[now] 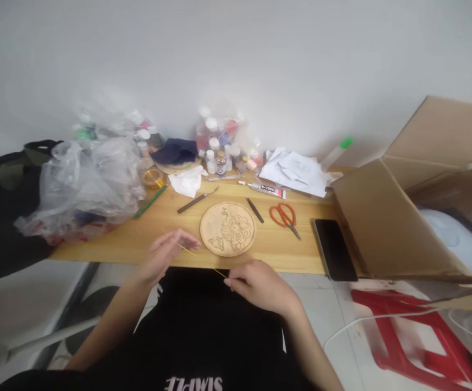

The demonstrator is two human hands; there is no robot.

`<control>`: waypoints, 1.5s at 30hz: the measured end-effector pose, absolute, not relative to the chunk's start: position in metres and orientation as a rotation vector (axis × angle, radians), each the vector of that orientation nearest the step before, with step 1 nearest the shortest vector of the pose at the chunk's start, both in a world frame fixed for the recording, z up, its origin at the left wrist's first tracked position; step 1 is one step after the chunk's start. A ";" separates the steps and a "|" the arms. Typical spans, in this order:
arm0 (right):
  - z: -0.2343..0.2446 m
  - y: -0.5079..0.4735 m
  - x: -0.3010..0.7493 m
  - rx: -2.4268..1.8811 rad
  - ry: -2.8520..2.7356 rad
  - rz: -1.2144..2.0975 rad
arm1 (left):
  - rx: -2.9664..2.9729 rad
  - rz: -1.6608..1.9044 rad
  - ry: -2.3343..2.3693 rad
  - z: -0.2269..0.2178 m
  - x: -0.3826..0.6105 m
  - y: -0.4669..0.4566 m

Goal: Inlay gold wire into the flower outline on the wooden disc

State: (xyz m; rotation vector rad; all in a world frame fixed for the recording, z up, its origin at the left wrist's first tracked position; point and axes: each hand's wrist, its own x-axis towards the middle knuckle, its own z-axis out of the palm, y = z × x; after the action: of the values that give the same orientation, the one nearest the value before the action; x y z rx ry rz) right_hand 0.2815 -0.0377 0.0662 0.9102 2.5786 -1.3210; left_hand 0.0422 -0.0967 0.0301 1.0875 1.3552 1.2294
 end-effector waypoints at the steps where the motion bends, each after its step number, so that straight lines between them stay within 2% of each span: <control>1: 0.067 -0.038 0.283 0.937 2.568 -1.317 | 1.083 1.241 1.382 0.030 0.040 -0.099; 11: 0.070 -0.034 0.279 1.331 2.636 -1.103 | 1.458 1.168 1.527 0.049 0.063 -0.099; 14: 0.065 -0.046 0.268 1.412 2.683 -1.256 | 1.625 1.125 1.470 0.053 0.087 -0.100; 22: 0.047 -0.082 0.259 1.334 2.732 -1.976 | 1.804 1.258 1.393 0.060 0.105 -0.120; 27: 0.053 -0.083 0.266 1.460 2.748 -2.095 | 1.812 1.375 1.415 0.061 0.101 -0.132; 34: 0.062 -0.083 0.272 1.528 2.796 -2.001 | 1.821 1.367 1.578 0.047 0.087 -0.151; 41: 0.061 -0.084 0.275 1.612 2.841 -1.759 | 2.129 1.015 1.640 0.040 0.083 -0.143; 45: 0.063 -0.080 0.274 1.459 2.901 -1.539 | 2.231 0.852 1.603 0.044 0.086 -0.139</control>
State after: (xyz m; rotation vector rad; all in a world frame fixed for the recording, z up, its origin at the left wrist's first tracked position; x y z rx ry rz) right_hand 0.2740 -0.0799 0.0632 1.4591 2.9010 -1.5389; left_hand 0.0858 -0.1390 0.0437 2.2312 1.6030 0.8518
